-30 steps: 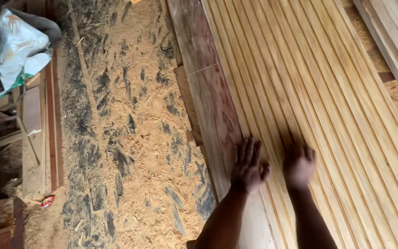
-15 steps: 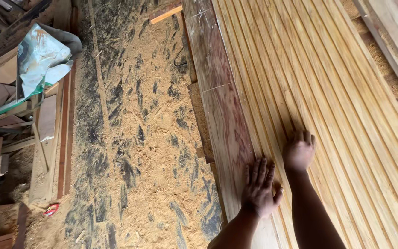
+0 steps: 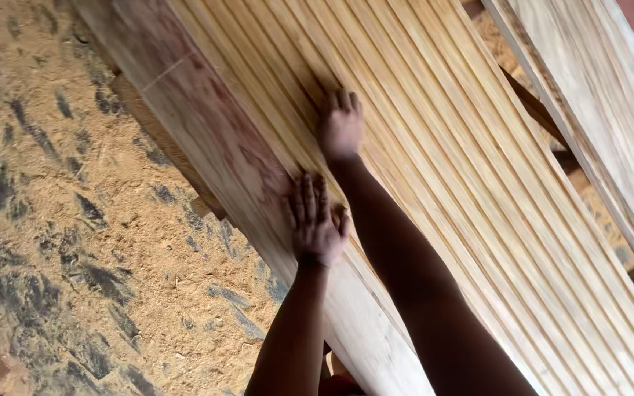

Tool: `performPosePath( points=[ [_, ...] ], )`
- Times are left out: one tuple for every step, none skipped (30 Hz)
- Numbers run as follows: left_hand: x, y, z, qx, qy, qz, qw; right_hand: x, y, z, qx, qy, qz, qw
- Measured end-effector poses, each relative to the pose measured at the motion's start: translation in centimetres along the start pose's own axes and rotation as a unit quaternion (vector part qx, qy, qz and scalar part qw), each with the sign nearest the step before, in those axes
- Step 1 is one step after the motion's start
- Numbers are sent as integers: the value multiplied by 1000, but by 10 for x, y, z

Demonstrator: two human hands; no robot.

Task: The person sands a large wooden panel with vertical grooves using a handheld sanding block. They move the block back and forth along the grooves, covering the surface systematically.

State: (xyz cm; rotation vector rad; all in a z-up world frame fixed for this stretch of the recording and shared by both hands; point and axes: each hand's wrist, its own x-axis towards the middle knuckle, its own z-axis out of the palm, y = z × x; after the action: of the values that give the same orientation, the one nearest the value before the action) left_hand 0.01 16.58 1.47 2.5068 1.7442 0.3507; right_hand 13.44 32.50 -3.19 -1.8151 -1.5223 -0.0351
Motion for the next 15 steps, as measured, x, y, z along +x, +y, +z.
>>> performPosePath(
  points=[
    [-3, 1, -2, 2, 8, 2, 1000, -7, 1, -4, -4, -29, 10, 1000],
    [-11, 4, -5, 3, 10, 1, 1000, -23, 3, -20, -8, -64, 21, 998],
    [-12, 0, -7, 0, 2, 5, 1000, -44, 6, -41, -11, -53, -2, 999],
    [-6, -1, -5, -7, 3, 3, 1000, -68, 14, -73, -18, -40, -36, 998],
    [-5, 0, -4, -14, 5, 2, 1000, -97, 21, -106, -42, -35, -70, 996],
    [-1, 0, -4, -10, -10, -2, 1000, -127, 26, -136, -18, -30, -45, 998],
    [2, 0, -3, -6, -25, -5, 1000, -158, 33, -162, -16, -25, -7, 1000],
    [-3, -1, -4, 1, -44, -17, 999, -186, 38, -182, -17, -27, 59, 998],
    [-6, -1, -3, -2, -35, -14, 999, -204, 44, -192, -18, -29, 124, 992],
    [-8, -2, -2, -2, -27, -9, 1000, -216, 48, -192, -15, -26, 102, 994],
    [-13, 0, -2, -3, -19, -4, 1000, -217, 49, -186, -11, -22, 80, 996],
    [-8, -2, -1, -5, -23, -5, 1000, -202, 48, -168, -11, -4, 65, 998],
    [-4, -2, -2, -7, -26, -7, 1000, -179, 44, -148, -21, 5, 16, 1000],
    [0, -1, -2, -7, -25, -8, 1000, -151, 39, -128, -29, 17, -34, 999],
    [4, 0, -3, 1, -14, 0, 1000, -121, 31, -109, -34, 16, -32, 999]
  ],
)
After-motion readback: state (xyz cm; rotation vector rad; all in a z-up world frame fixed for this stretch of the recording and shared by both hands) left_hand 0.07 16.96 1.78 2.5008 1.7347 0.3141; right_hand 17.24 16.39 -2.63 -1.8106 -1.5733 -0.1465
